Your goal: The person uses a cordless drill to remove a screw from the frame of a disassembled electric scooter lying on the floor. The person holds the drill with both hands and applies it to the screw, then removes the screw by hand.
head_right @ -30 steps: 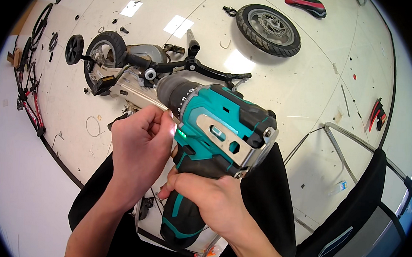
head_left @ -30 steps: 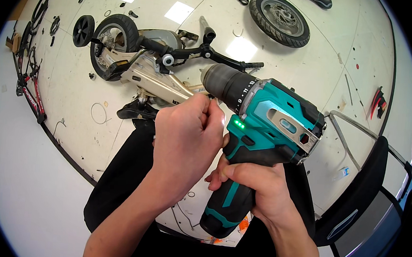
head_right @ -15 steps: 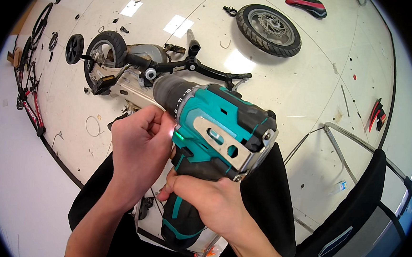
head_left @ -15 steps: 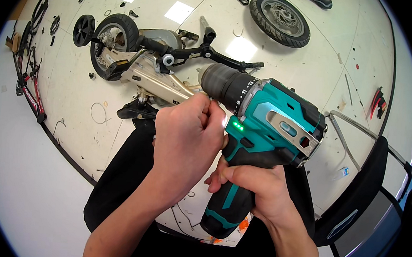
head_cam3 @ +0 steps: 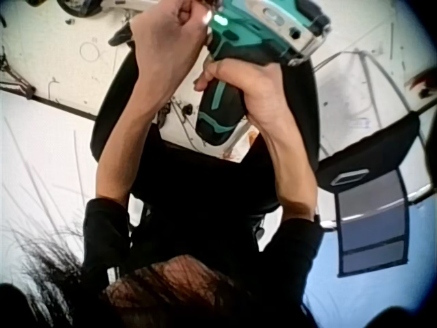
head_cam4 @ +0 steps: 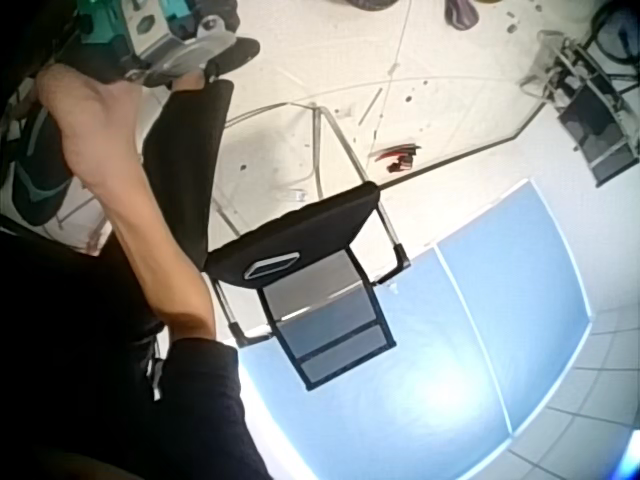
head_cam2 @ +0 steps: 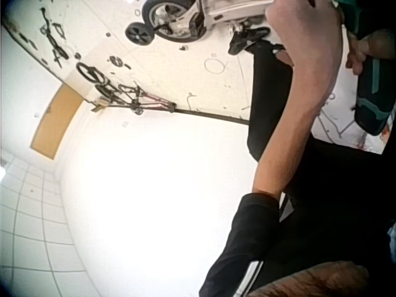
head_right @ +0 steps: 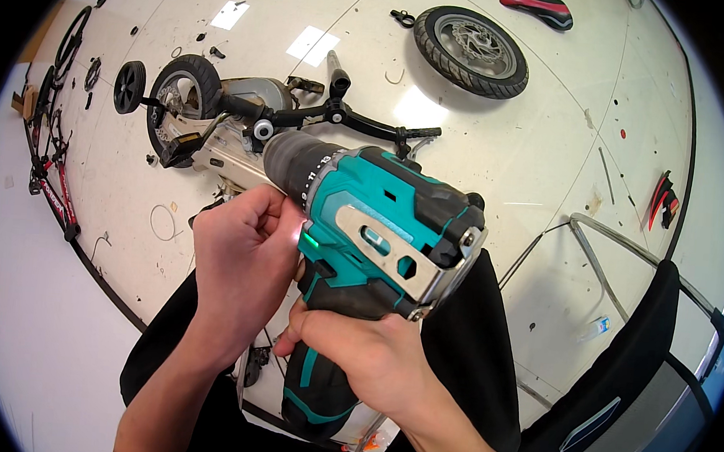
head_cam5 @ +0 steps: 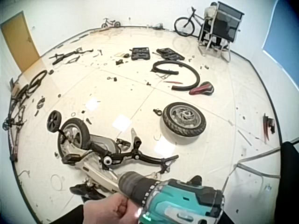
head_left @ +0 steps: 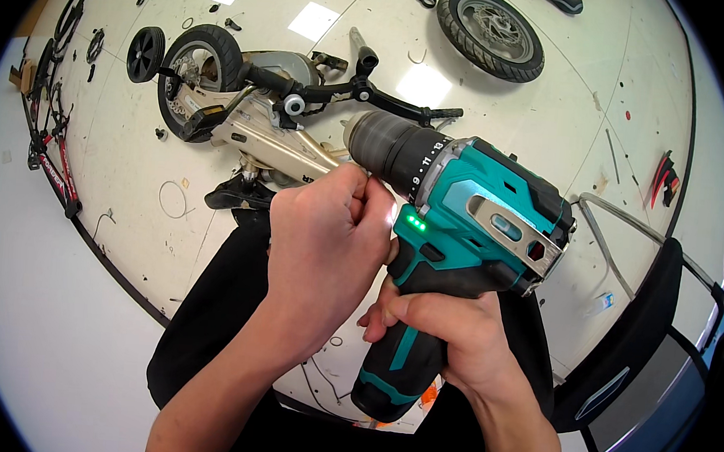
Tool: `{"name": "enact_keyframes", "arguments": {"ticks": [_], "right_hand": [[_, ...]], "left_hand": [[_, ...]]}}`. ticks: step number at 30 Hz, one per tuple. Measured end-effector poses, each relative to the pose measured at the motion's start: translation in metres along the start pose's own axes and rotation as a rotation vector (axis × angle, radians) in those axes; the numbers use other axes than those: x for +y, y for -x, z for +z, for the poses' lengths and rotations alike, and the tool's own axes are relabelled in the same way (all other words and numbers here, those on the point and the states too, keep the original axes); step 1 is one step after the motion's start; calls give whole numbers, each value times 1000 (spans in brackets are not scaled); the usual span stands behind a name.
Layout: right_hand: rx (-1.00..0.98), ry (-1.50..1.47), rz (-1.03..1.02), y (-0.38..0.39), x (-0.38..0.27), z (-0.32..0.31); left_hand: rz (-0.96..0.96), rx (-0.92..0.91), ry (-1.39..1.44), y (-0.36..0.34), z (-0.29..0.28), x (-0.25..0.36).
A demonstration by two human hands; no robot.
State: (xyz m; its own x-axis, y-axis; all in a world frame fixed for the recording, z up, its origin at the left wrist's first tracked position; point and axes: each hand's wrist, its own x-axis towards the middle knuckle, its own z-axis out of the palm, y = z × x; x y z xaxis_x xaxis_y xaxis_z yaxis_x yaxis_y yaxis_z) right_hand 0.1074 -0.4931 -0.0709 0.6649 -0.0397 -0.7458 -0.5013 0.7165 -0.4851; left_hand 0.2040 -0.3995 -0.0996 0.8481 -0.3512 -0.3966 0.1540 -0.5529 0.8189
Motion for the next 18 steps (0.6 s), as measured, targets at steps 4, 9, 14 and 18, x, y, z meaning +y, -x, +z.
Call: {"name": "enact_keyframes", "arguments": {"ticks": [4,9,14,18], "right_hand": [[6,6,-12,0,0,0],[15,9,-8,-1,0,0],[27,11,-12,-1,0,2],[29,29,4,-1,0,2]], "left_hand": [[3,-10,-68,-2,-1,-1],[27,8,-69,1,-1,3],[35,0,-67,1,-2,2],[65,8,-68,1,-1,1]]}}
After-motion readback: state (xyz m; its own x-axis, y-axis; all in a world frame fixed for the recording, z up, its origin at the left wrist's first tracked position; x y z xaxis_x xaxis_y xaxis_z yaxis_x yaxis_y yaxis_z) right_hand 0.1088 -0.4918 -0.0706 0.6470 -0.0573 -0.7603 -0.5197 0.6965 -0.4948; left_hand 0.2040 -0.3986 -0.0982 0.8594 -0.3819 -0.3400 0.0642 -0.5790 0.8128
